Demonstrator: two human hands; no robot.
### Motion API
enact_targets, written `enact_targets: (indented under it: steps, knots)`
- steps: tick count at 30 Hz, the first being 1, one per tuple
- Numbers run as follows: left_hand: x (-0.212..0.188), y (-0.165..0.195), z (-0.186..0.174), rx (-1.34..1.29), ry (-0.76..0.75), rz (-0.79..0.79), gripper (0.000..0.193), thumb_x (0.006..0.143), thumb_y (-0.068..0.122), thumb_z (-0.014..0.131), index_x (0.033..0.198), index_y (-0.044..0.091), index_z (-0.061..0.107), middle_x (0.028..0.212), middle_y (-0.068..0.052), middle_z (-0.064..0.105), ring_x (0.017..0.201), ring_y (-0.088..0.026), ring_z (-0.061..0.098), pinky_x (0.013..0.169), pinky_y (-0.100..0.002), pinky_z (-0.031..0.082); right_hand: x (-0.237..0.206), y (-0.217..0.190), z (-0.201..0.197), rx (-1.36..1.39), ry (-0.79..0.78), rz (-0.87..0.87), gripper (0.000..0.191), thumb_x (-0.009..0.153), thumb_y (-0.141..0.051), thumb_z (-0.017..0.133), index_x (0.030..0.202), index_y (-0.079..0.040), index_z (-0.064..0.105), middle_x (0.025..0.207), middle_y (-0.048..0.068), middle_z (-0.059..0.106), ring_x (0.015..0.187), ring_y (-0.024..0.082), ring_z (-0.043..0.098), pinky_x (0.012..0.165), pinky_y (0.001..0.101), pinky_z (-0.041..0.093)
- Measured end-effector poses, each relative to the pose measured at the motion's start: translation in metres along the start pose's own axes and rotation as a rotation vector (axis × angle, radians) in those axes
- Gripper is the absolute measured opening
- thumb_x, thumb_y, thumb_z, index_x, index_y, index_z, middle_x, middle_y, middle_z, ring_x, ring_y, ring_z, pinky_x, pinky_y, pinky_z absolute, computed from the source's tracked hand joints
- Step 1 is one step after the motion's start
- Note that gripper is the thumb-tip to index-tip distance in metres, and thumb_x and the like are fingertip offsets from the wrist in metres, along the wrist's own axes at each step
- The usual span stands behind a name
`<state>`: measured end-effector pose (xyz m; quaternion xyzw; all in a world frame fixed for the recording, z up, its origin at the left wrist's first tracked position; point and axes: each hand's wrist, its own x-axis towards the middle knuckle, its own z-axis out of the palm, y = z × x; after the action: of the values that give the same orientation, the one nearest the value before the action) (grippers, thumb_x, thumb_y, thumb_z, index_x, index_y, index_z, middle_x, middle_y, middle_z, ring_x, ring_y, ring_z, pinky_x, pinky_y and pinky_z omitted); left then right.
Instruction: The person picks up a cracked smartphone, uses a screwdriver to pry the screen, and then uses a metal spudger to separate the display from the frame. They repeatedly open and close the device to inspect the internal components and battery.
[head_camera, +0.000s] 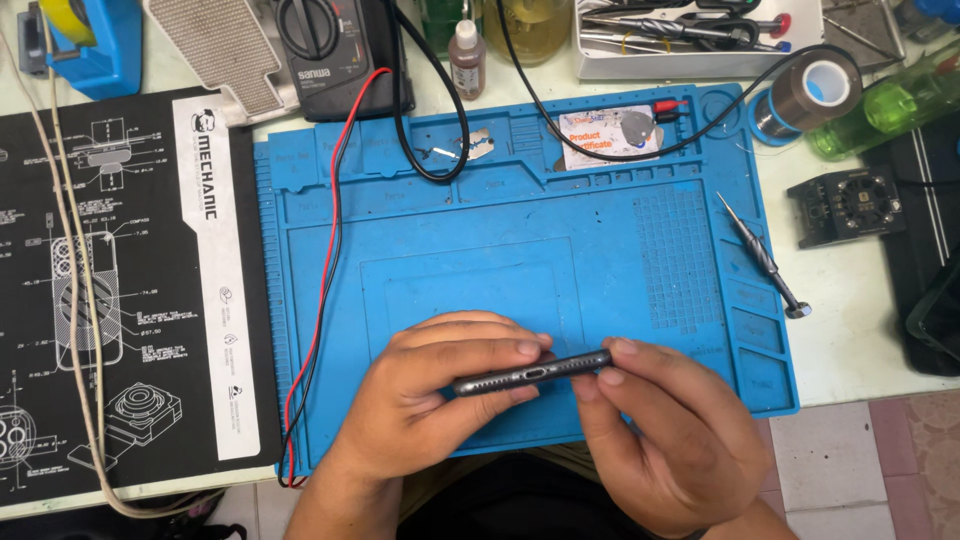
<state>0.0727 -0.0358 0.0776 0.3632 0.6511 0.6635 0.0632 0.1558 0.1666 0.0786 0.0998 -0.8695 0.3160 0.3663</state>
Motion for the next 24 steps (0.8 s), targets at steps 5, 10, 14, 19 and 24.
enact_targets:
  steps: [5, 10, 14, 19, 24]
  knots:
    - [-0.001, 0.000, 0.000, -0.034, -0.018, 0.014, 0.032, 0.089, 0.002, 0.083, 0.118, 0.004, 0.072, 0.115, -0.012, 0.077, 0.113, -0.029, 0.077, 0.100, -0.036, 0.061, -0.005, -0.004, -0.007, 0.023, -0.037, 0.046, 0.032, 0.083, -0.002, 0.086, 0.103, -0.007, 0.062, 0.106, 0.014, 0.069, 0.097, 0.023, 0.075, 0.084, 0.0335, 0.061]
    - [-0.001, 0.000, 0.002, -0.020, -0.017, 0.025, 0.030, 0.088, 0.001, 0.082, 0.117, 0.004, 0.073, 0.116, -0.012, 0.077, 0.111, -0.027, 0.077, 0.099, -0.037, 0.061, -0.009, -0.006, -0.009, 0.029, -0.034, 0.102, 0.037, 0.078, -0.004, 0.088, 0.100, -0.009, 0.058, 0.103, 0.013, 0.068, 0.093, 0.022, 0.074, 0.080, 0.0332, 0.061]
    - [-0.002, 0.001, 0.003, -0.040, -0.012, -0.002, 0.031, 0.088, 0.001, 0.082, 0.117, 0.005, 0.072, 0.115, -0.012, 0.077, 0.113, -0.028, 0.077, 0.100, -0.037, 0.061, -0.009, 0.002, -0.009, 0.078, -0.073, 0.044, 0.036, 0.083, -0.004, 0.085, 0.106, -0.007, 0.057, 0.106, 0.014, 0.067, 0.095, 0.022, 0.075, 0.083, 0.0322, 0.061]
    - [-0.001, 0.002, 0.003, -0.023, -0.002, -0.012, 0.033, 0.088, 0.000, 0.082, 0.118, 0.005, 0.071, 0.116, -0.013, 0.077, 0.114, -0.028, 0.077, 0.100, -0.037, 0.061, -0.008, 0.005, -0.002, 0.059, -0.009, -0.011, 0.034, 0.085, -0.003, 0.085, 0.108, -0.004, 0.060, 0.106, 0.017, 0.069, 0.094, 0.023, 0.076, 0.080, 0.0316, 0.061]
    - [-0.002, -0.001, 0.002, -0.055, -0.010, -0.026, 0.034, 0.087, -0.005, 0.079, 0.119, 0.002, 0.070, 0.118, -0.016, 0.076, 0.113, -0.029, 0.077, 0.100, -0.037, 0.061, -0.004, 0.002, 0.001, 0.003, 0.017, -0.050, 0.033, 0.083, -0.001, 0.086, 0.107, -0.004, 0.064, 0.106, 0.017, 0.069, 0.094, 0.024, 0.075, 0.081, 0.0333, 0.061]
